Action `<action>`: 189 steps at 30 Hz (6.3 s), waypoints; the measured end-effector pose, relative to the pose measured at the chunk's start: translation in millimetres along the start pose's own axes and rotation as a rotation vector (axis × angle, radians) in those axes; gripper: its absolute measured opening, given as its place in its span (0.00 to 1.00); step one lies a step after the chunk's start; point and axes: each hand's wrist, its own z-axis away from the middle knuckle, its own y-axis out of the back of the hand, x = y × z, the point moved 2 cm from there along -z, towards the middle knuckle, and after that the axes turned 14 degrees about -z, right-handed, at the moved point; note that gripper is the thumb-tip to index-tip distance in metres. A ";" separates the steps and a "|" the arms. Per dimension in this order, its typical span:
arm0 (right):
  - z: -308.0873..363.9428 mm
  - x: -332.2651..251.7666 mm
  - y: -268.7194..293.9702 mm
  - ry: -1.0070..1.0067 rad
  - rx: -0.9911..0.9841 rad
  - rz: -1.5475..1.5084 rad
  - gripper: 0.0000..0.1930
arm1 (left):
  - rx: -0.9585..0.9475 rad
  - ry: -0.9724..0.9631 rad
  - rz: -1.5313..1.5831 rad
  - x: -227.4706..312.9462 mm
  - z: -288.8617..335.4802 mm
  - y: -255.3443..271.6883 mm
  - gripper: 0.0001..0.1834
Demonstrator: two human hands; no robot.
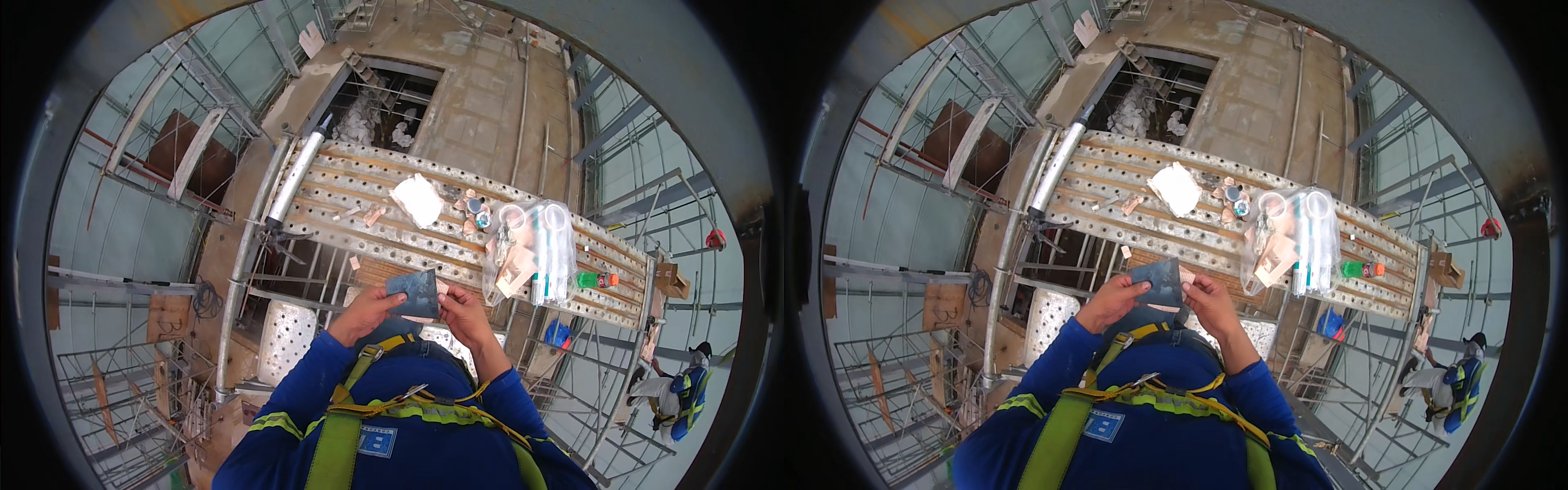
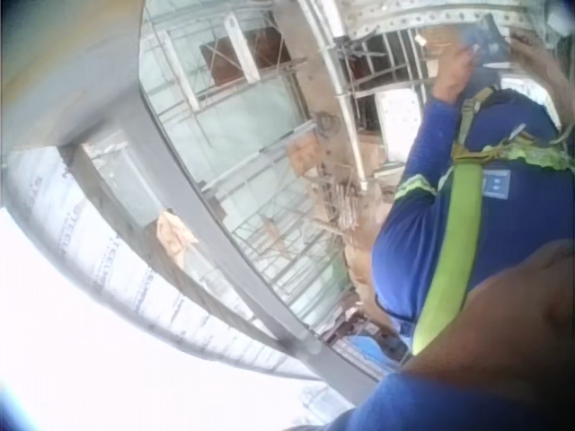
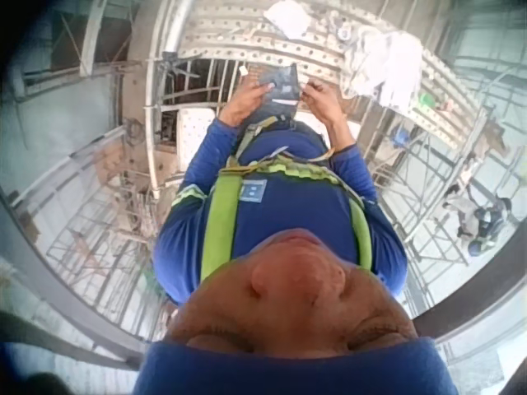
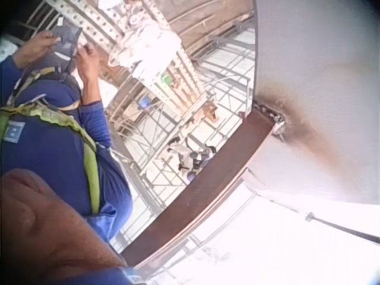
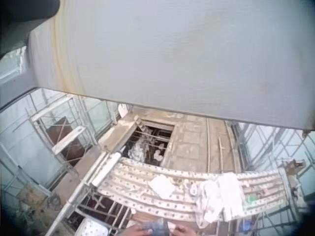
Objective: The person sets down a caulking gun, picks up a scraper blade and paper, and scrapes sealant from the glass canopy overhead, wiping residue onto the paper.
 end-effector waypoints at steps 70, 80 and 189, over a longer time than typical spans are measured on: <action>82.4 -184.6 100.6 1.285 0.767 -0.153 0.11 | 0.525 -0.298 -0.222 81.0 27.9 38.3 0.12; 368.8 -296.9 0.6 2.424 1.268 0.518 0.19 | 0.489 -1.357 -1.148 334.0 197.8 -99.9 0.10; 287.0 -265.0 -343.2 0.707 -0.329 1.448 0.10 | 1.322 -2.147 -0.585 740.2 227.5 -217.8 0.16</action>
